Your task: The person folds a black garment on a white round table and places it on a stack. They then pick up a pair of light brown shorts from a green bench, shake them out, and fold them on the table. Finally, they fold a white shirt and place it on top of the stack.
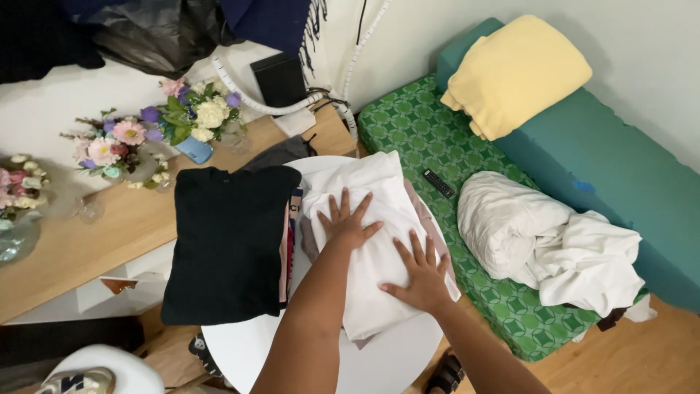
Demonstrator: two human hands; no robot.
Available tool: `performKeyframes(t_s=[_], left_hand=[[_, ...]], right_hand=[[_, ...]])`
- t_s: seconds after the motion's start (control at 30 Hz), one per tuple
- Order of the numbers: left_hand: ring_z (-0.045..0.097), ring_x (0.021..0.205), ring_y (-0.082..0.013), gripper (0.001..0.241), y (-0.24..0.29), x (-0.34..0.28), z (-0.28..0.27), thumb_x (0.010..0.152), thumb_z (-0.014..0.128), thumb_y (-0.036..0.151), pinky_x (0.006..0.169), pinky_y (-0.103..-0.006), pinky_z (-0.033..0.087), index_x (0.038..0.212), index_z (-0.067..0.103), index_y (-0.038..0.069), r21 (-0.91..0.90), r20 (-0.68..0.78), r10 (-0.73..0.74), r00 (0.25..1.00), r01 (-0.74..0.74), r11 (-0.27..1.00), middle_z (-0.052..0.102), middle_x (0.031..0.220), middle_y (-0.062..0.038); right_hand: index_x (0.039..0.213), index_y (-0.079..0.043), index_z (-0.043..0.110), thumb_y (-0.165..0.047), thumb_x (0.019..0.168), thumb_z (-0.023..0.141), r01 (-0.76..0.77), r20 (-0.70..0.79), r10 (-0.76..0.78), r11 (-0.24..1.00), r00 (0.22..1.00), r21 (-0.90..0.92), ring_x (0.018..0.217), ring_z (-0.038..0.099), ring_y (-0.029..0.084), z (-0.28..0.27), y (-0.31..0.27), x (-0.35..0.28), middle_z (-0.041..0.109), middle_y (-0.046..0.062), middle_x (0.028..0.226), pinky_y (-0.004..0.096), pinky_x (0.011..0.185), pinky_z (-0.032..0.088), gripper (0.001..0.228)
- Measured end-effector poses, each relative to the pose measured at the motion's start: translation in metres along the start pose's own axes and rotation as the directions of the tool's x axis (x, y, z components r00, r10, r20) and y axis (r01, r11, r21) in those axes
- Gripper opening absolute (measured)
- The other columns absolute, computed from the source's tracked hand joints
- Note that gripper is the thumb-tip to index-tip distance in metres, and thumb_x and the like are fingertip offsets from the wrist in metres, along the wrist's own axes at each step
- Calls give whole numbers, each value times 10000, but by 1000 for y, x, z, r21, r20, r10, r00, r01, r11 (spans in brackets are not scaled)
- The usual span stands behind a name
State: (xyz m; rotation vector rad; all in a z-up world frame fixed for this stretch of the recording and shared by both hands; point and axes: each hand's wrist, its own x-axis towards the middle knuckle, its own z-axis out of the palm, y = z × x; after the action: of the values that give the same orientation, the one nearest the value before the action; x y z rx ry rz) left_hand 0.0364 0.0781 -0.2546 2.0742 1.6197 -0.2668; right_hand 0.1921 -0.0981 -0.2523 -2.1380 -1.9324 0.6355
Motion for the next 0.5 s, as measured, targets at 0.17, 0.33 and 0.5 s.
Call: performKeyframes(t_s=[0.17,0.33,0.5], left_hand=[[-137,1574,-392,861,30,-16,-22,863,524,762,1162,-751,-33,1588,105,563,93,70,-92,993,85,992,-130,1728,-43],[147,1531,-431,608,58,3,17,903,614,224,1204,-679,50,1485,440,243,110,-307,28,951,6,994,221,1652,-186],[430,1381,-396,480,109,-40,10,792,649,3,1160,-536,297,1261,608,94,-46,-573,365,733,-474,879,510,1436,-190]], right_hand=[[1588,-389,262,-859,674,654,-24,-42,23,1000,999,-11,1555,-1,442,0,9,-13,64,51,1716,807,1097,37,1101],[1408,-178,609,-354,841,776,260,-273,-144,850,951,459,1471,415,349,2,57,-8,484,131,1575,508,1183,378,616],[1230,-60,710,-134,975,682,76,-238,200,592,950,803,1116,639,185,-16,144,-12,714,86,1194,309,991,505,267]])
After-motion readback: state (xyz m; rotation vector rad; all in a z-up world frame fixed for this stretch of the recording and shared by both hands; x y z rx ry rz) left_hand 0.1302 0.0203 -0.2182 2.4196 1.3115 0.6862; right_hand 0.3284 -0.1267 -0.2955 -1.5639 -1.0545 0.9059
